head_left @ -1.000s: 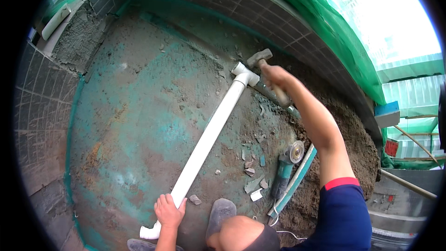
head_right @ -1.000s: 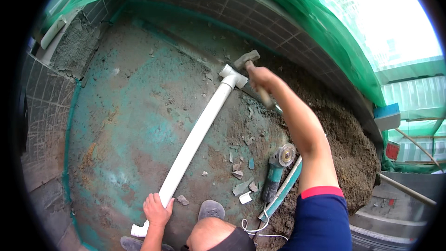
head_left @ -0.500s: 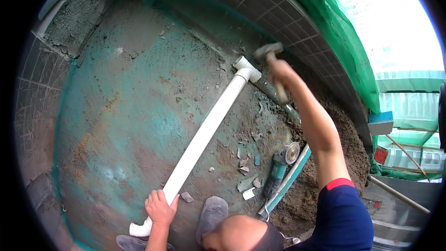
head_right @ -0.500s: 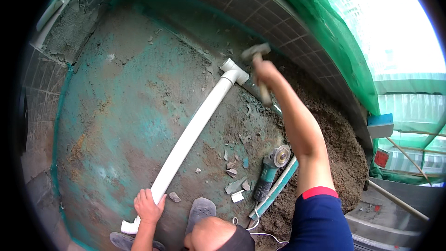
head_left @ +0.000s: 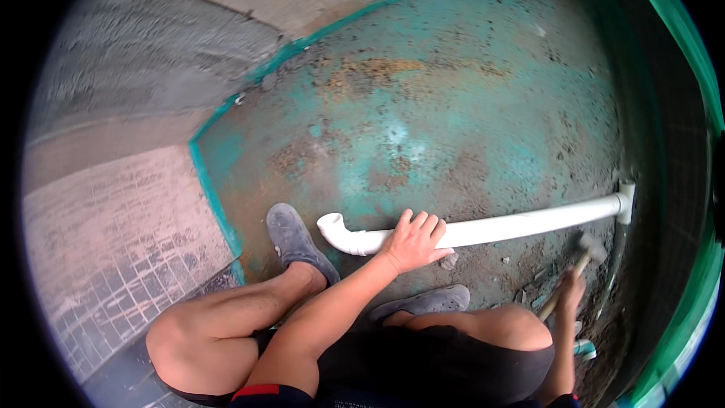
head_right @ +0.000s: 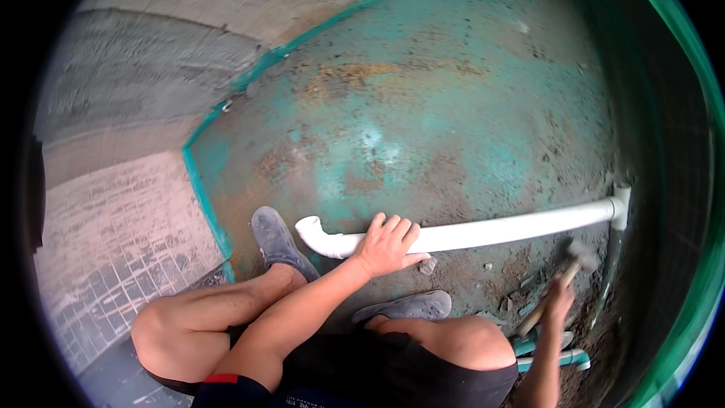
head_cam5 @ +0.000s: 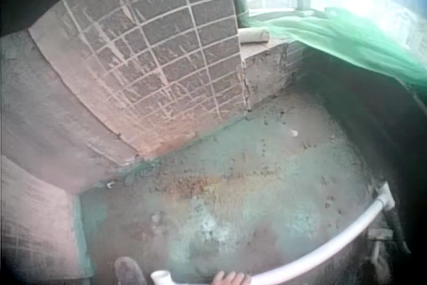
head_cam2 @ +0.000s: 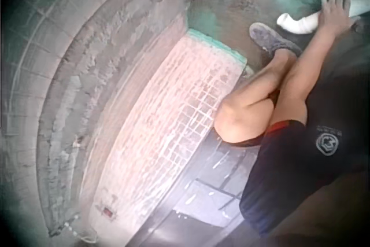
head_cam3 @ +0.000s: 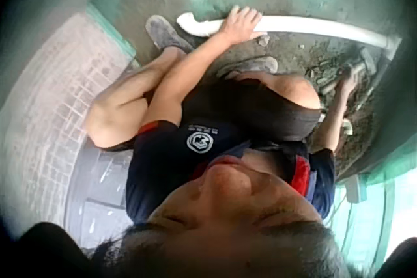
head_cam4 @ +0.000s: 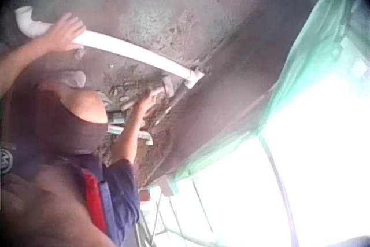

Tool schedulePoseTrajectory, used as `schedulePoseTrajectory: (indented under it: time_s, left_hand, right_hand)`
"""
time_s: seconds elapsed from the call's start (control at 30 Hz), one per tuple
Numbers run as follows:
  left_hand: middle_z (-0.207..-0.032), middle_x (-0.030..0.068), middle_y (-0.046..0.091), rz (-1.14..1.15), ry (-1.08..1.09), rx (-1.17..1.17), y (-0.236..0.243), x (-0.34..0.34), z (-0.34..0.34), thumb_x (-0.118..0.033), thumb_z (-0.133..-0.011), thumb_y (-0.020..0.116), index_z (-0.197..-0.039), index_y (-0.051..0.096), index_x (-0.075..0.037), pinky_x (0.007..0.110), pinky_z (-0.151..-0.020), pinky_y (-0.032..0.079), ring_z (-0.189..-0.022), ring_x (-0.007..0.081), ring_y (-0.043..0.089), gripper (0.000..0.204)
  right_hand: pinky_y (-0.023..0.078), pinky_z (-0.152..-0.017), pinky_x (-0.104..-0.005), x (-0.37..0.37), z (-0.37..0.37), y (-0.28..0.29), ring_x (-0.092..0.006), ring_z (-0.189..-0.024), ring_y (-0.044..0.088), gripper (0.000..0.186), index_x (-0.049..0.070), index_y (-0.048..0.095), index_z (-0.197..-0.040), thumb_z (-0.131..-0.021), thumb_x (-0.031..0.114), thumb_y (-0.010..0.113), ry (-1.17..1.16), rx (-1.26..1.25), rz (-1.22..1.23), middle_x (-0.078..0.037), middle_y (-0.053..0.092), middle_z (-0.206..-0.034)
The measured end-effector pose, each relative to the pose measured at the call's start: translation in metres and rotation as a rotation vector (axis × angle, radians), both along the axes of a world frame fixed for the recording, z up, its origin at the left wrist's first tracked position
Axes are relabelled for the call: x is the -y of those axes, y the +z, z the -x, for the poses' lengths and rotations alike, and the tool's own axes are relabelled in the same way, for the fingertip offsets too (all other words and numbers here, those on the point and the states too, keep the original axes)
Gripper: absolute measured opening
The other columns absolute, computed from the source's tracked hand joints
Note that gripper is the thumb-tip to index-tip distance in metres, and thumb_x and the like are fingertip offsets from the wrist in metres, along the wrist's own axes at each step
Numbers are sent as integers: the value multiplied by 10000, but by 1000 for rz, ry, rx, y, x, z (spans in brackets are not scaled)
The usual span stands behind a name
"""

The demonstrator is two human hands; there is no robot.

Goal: The person uses an angle grinder to cut concrete around a pipe opening, fits a PVC pipe into a connector, and uses a hammer to tap the pipe into place on a floor.

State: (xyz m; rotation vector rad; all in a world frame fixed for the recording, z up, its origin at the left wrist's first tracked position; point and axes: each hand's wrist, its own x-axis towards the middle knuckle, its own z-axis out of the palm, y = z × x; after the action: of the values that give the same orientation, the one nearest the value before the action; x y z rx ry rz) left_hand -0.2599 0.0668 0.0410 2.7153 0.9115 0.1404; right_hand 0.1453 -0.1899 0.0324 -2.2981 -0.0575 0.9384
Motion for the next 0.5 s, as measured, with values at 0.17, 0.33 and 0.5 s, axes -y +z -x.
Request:
schedulePoseTrajectory:
  time_s: [0.17, 0.33, 0.5]
  left_hand:
    - [-1008, 115, 606, -29, 179, -62, 11, 20, 51, -644, -845, 688, -1102, 662, -56, 503, -904, 388, -977, 289, 575, 642]
    - [-1019, 126, 598, 79, 188, -171, 3, 22, 96, -646, -781, 743, -1033, 641, -29, 457, -850, 447, -961, 300, 571, 674]
    - [-1001, 120, 582, 152, 132, -149, -2, 4, 89, -621, -764, 773, -992, 634, -26, 400, -750, 504, -947, 294, 571, 652]
  right_hand:
    - [520, -768, -492, -13, 21, 53, -432, -847, 643, 399, 9, 645, -991, -941, 401, 698, 868, 541, 590, -187, 626, -885]
    - [498, -905, -428, -180, 76, 72, -389, -1028, 607, 173, -8, 645, -1006, -903, 92, 741, 1112, 639, -252, -201, 632, -1058]
    - [437, -713, -477, -241, 117, 6, -355, -798, 539, 216, 56, 567, -793, -899, 145, 732, 1390, 588, -464, -142, 547, -813]
